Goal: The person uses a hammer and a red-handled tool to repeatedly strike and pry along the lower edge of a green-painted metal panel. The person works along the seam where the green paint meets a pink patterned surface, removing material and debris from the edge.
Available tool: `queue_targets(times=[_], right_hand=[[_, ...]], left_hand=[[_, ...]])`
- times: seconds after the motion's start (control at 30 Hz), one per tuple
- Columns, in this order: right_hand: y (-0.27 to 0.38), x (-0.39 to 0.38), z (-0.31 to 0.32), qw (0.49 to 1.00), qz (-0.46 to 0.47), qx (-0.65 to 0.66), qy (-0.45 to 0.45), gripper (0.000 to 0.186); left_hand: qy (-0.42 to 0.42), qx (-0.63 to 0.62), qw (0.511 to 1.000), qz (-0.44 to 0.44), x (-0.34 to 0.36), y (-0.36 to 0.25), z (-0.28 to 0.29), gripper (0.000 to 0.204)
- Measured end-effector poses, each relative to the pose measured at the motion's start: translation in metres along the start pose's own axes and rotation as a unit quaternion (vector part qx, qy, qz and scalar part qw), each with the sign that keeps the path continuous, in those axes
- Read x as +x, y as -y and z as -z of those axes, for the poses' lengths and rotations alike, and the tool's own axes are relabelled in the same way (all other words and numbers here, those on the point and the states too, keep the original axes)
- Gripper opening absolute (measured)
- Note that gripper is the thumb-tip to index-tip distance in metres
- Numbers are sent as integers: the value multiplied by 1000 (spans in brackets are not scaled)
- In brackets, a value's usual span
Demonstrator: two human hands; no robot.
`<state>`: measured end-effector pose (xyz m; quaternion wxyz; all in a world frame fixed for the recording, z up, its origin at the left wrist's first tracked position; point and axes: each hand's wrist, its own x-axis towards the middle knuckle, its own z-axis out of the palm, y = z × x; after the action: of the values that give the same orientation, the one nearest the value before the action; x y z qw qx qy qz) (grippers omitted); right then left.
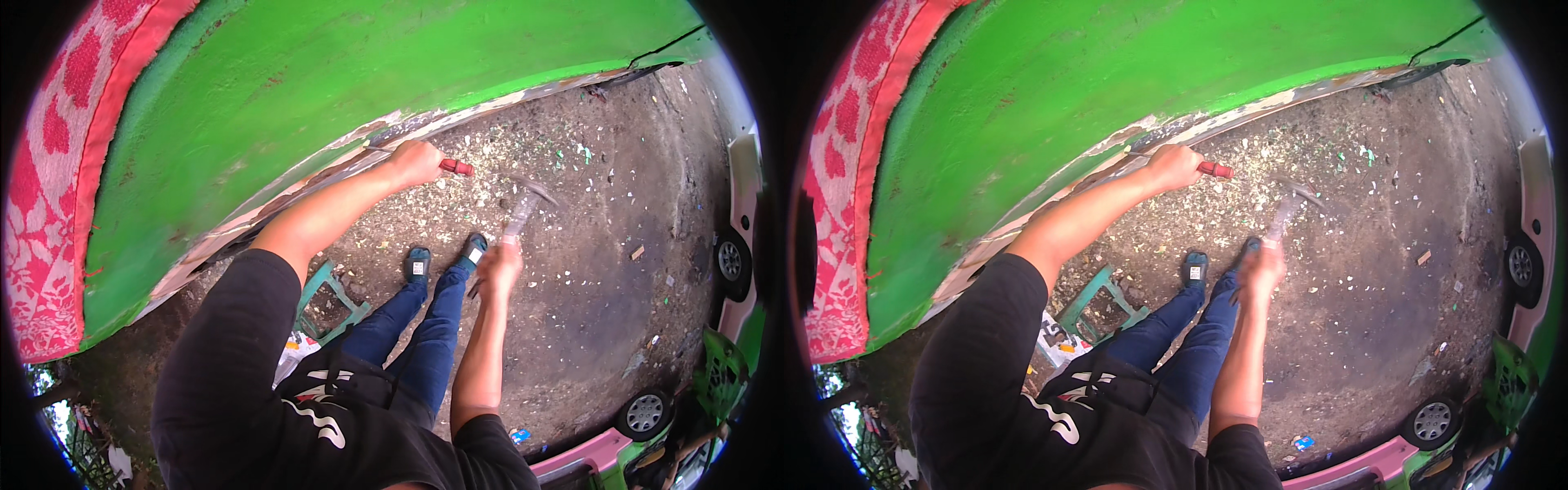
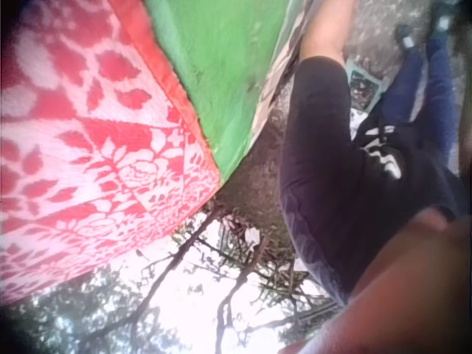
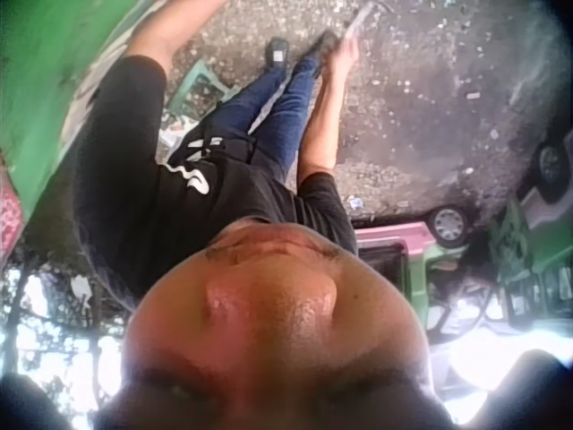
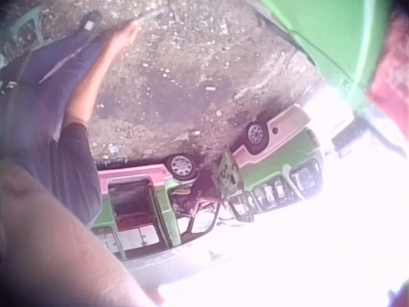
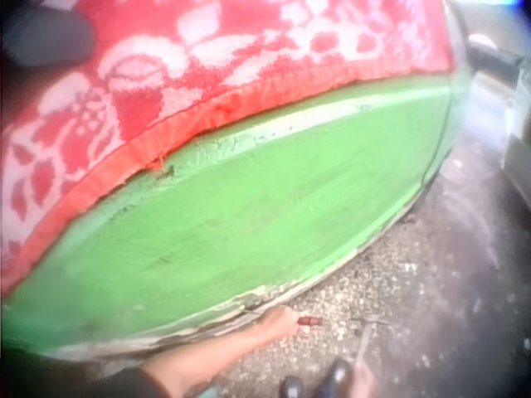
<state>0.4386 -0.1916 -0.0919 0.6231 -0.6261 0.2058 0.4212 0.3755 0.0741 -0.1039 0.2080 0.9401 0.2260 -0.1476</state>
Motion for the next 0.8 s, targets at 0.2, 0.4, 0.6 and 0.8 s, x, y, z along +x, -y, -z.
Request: queue_targets(times=[0.2,0.4,0.6,0.8], right_hand=[[1,12,5,991,24,133,28,29],[-16,14,-2,992,-60,13,106,28],[-3,12,-10,985,-76,12,155,35],[-6,8,-17,987,-73,2,142,35]], left_hand=[[10,16,1000,-6,7,11,-12,16],[17,11,1000,18,11,7,-6,17],[38,20,999,12,6,10,-15,17],[9,3,999,35,13,2,-2,16]])
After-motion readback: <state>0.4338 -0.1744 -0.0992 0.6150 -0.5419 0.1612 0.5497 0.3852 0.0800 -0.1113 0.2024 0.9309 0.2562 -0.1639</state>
